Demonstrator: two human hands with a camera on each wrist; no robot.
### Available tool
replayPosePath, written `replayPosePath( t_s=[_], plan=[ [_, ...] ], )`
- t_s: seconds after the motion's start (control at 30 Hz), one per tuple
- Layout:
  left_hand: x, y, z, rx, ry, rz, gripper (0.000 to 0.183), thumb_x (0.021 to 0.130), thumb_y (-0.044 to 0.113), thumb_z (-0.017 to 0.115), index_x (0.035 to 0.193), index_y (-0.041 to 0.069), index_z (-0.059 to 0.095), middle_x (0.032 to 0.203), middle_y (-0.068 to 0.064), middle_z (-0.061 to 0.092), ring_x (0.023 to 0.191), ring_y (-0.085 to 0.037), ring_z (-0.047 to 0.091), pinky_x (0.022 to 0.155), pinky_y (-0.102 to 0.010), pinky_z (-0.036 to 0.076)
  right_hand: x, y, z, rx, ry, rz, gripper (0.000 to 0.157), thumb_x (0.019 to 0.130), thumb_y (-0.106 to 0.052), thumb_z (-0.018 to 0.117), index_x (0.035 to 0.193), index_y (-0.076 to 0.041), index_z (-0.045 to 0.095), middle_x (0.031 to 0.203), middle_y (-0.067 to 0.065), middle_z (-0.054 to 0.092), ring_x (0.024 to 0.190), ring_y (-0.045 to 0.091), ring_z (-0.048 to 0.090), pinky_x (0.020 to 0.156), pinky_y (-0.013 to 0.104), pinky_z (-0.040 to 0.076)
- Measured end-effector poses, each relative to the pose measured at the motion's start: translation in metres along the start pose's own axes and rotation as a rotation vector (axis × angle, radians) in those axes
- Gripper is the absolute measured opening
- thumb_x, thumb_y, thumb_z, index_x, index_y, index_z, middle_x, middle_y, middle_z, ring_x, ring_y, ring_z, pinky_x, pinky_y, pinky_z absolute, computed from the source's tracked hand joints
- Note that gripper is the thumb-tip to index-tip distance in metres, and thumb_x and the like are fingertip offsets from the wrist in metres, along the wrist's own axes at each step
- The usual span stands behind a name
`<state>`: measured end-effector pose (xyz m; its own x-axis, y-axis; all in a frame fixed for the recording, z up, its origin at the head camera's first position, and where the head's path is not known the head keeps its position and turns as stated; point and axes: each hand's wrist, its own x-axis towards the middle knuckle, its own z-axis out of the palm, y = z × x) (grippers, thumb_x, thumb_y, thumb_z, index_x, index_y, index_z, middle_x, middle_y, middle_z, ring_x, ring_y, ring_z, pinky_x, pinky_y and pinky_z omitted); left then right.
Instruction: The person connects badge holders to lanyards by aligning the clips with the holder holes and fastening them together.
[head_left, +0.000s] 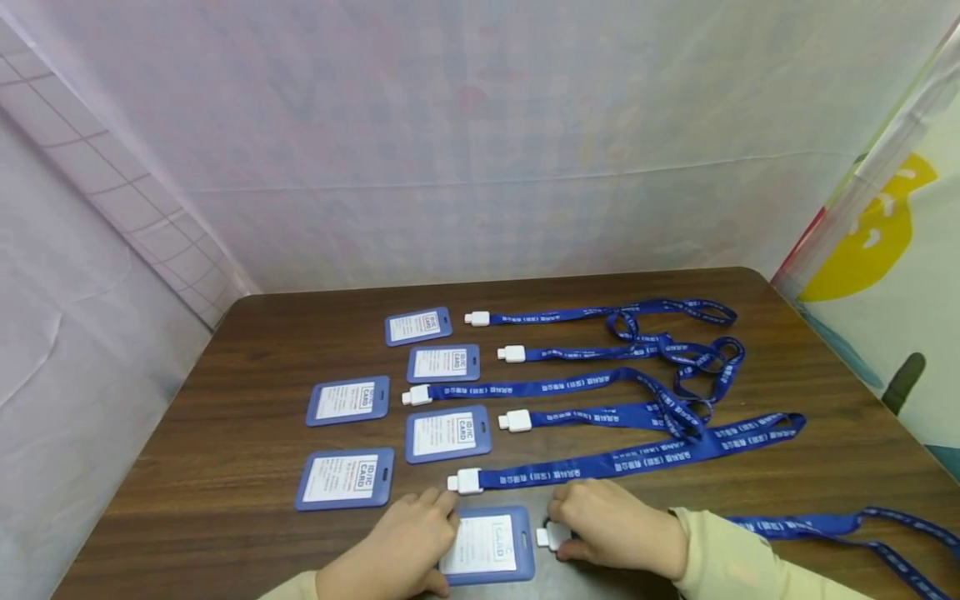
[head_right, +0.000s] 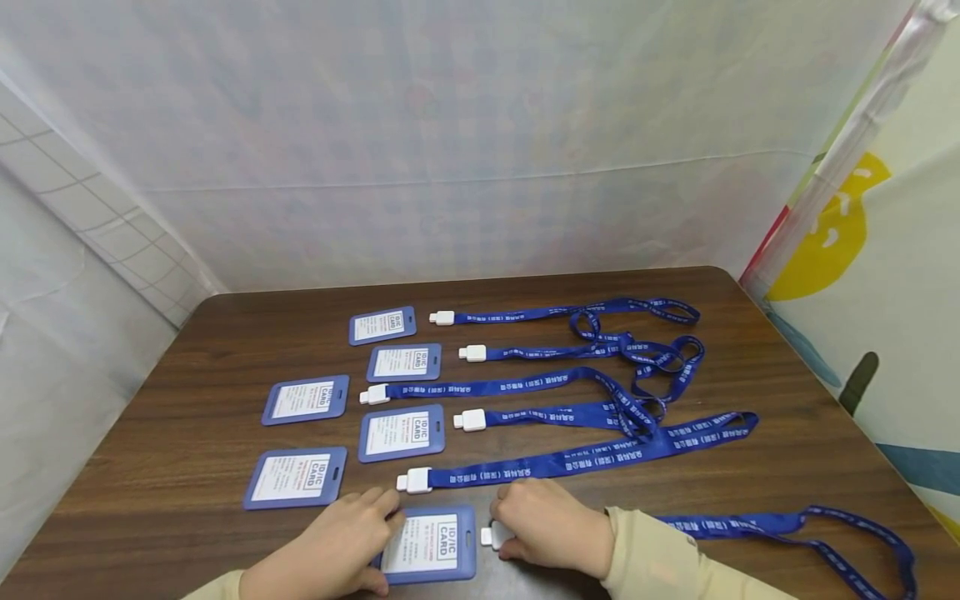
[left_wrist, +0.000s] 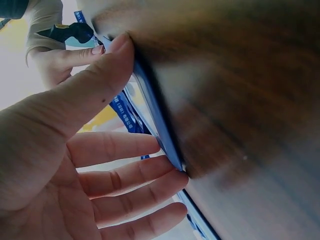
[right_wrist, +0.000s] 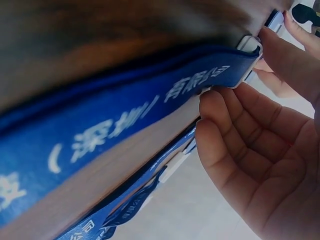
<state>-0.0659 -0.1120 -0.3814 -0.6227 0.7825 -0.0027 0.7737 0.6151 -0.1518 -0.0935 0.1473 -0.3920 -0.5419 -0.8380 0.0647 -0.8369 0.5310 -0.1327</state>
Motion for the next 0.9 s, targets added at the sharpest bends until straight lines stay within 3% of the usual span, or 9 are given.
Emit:
replayPosePath(
  t_s=[0.17,0.5,0.73,0.9],
  plan=[
    [0.0,-0.0002,0.0008,0.011,0.012,0.003,0.056,0.052,0.057,0.075,0.082,0.01,0.066,0.078,0.003,0.048,0.072,-0.011,0.046,0.057,-0.021,0.04,0.0012,-0.0011,0.0,-0.001,-0.007,0.002,0.023,0.067,-0.031,0.075,0.068,-0.017,0.057,0.064,-0.012,0.049,0.055,0.003,0.047,0.045,0.019,0.037],
    [0.0004,0.0001,-0.0001,-0.027,-0.028,-0.024,0.059,0.051,0.056,0.076,0.085,0.009,0.067,0.082,0.001,0.052,0.073,-0.012,0.048,0.058,-0.024,0.045,0.0038,-0.0024,-0.0008,-0.006,-0.006,0.0,0.023,0.066,-0.031,0.075,0.065,-0.018,0.056,0.062,-0.013,0.048,0.052,0.003,0.044,0.043,0.02,0.036],
    [-0.0005,-0.0007,0.0014,-0.023,0.028,-0.003,0.056,0.051,0.056,0.076,0.081,0.01,0.066,0.079,0.003,0.049,0.072,-0.011,0.045,0.057,-0.021,0.042,0.0057,-0.0038,-0.0005,-0.004,-0.015,-0.009,0.021,0.067,-0.031,0.075,0.068,-0.018,0.058,0.063,-0.012,0.051,0.052,0.002,0.046,0.043,0.019,0.036],
    [-0.0002,-0.0011,0.0013,-0.038,0.019,-0.011,0.057,0.05,0.056,0.076,0.081,0.009,0.067,0.08,0.002,0.05,0.071,-0.011,0.045,0.057,-0.022,0.043,0.0067,-0.0044,-0.0004,-0.011,-0.016,-0.01,0.022,0.067,-0.031,0.075,0.067,-0.018,0.058,0.062,-0.012,0.05,0.052,0.003,0.046,0.043,0.019,0.036]
  ],
)
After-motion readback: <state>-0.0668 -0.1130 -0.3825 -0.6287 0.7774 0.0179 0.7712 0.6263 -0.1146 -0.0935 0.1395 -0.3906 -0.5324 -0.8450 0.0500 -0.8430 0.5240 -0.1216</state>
